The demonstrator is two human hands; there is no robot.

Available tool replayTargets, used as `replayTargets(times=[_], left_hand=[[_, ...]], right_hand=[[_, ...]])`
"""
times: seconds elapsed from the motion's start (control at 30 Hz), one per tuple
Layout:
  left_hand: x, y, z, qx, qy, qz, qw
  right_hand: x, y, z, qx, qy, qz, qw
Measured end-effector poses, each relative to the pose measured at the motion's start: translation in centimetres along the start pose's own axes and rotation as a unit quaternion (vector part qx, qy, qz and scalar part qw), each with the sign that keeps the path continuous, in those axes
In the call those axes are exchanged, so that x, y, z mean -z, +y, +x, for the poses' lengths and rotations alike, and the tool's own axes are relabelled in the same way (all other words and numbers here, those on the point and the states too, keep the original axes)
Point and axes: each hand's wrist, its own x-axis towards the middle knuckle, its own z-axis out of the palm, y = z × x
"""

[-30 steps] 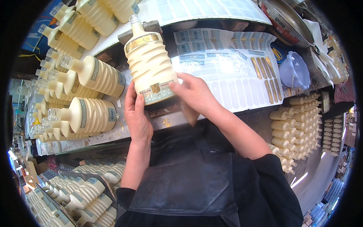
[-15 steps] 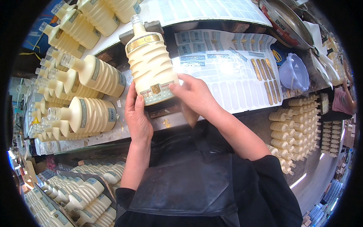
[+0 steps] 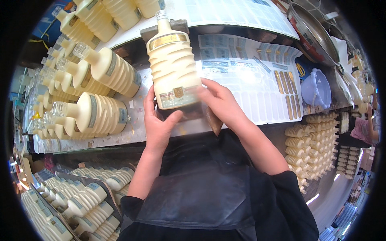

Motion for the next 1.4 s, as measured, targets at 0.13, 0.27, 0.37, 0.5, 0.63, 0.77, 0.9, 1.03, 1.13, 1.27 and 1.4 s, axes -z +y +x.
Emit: replayTargets(times=[0.13,0.27,0.37,0.5,0.63,0.77,0.9,1.03,1.13,1.27,1.4], left_hand=[[-0.3,0.7,0.2,-0.087,0.054,0.160,0.982],[-0.7,1.6,0.4,-0.148,0.083,0.207,0.964],[-0.9,1.9,0.6,-0.185,0.104,0.222,0.952],[-0.8,2.1,0.7,-0.200,0.113,0.240,0.943],[-0.5,1.8,0.5,-0.201,0.113,0.256,0.939],[0.0,1.8,0.2,-0.158,0.085,0.262,0.948],[0.8,0.2,0.3,-0.093,0.043,0.157,0.982],[1.4,-0.8,0.0,-0.004,0.007,0.008,1.000],[1.2,-0.6,0.1,0.012,-0.005,-0.051,0.999],[0.9,0.3,0.0,0.035,-0.010,-0.087,0.996],[1.0,-0.4,0.1,0.002,-0.025,-0.142,0.990]], right_hand=[[0.7,0.7,-0.2,0.000,0.003,0.022,1.000],[0.9,2.3,0.4,-0.027,0.001,0.042,0.999],[0.5,2.5,0.6,-0.044,0.011,0.047,0.998],[0.0,1.7,0.4,-0.055,0.017,0.051,0.997],[0.4,2.2,0.5,-0.044,0.004,0.041,0.998],[0.8,1.0,-0.2,-0.040,0.010,0.069,0.997],[1.4,0.9,-0.6,-0.004,-0.001,0.034,0.999],[1.4,0.6,-0.8,0.061,-0.040,0.007,0.997],[1.3,-0.9,-1.1,0.038,-0.049,0.032,0.998],[1.2,-1.1,-1.0,0.042,-0.044,0.046,0.997],[0.6,1.4,0.2,0.073,0.004,0.048,0.996]])
